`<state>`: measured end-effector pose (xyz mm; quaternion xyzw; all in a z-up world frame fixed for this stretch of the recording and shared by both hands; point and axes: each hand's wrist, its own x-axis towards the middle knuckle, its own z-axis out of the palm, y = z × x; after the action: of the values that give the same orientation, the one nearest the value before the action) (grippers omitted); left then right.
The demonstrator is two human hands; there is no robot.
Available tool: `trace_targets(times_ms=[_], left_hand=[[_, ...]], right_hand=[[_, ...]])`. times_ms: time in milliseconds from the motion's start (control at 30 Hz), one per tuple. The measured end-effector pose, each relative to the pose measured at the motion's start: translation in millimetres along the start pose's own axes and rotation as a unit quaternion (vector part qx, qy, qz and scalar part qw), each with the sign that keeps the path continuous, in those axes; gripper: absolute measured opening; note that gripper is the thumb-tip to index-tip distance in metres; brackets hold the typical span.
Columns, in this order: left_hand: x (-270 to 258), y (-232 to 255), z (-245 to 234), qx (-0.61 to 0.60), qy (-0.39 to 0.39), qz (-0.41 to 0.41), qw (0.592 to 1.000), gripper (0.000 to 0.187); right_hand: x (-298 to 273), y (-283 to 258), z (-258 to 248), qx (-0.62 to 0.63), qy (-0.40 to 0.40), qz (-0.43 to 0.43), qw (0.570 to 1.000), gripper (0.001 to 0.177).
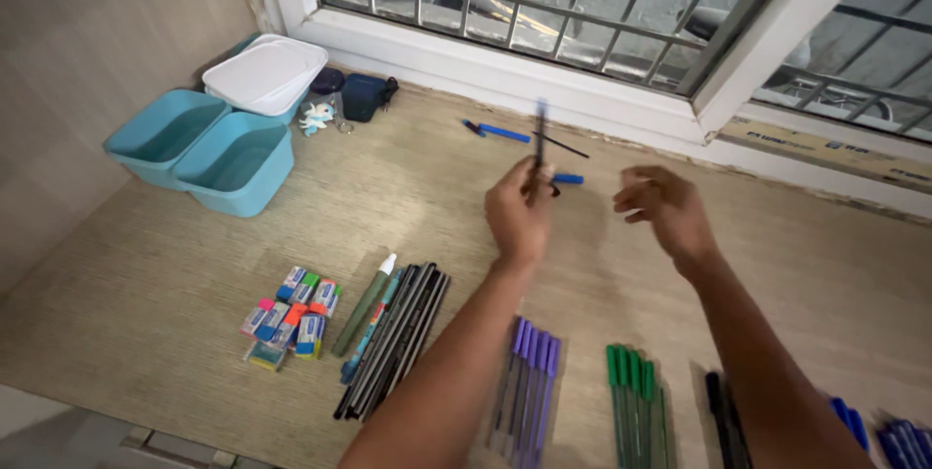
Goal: The person assembles several pens by hand on a table. They pick up pen barrels and caps, insert the barrels into the caps, and place the completed pens into organized rows by color.
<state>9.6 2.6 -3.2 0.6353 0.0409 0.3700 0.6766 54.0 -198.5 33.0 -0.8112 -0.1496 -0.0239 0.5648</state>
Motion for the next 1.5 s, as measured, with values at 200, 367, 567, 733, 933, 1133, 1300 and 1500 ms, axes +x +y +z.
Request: trace_targets(times_ms=[200, 367, 567, 733, 933, 1133, 1300, 1500], left_hand=[[6, -15, 8, -0.069, -0.033, -0.075, 0.994, 0.029], [3, -27, 14, -0.073, -0.073, -0.07, 0.992, 0.03], [9, -10, 6, -0.024, 0.021, -0.129, 0.991, 0.033], [10, 6, 0, 0.044, 0.071, -0.118, 0.989, 0.036], [12, 6, -1, 0.065, 0.043, -0.134, 0.988, 0.039], [9, -3, 3, 0.07, 0.032, -0.114, 0.99, 0.035], [7, -6, 1, 0.1, 0.039, -0.034, 0.994, 0.027], [8, 5, -3, 0.114, 0.041, -0.012, 0.993, 0.022]], right_hand=[[37, 38, 23, -0.324, 0.063, -0.019, 0.944, 0.018], [71, 38, 33, -0.312, 0.05, -0.112, 0.942, 0.023], [76, 30, 45, -0.31, 0.02, -0.136, 0.941, 0.023], [60, 1, 56, -0.342, -0.047, -0.182, 0.921, 0.026], [49, -11, 71, -0.396, -0.08, -0.179, 0.897, 0.03], [41, 5, 84, -0.427, -0.047, -0.187, 0.883, 0.015], [40, 18, 96, -0.427, 0.043, -0.278, 0.859, 0.016], [32, 15, 100, -0.433, 0.067, -0.243, 0.866, 0.015]])
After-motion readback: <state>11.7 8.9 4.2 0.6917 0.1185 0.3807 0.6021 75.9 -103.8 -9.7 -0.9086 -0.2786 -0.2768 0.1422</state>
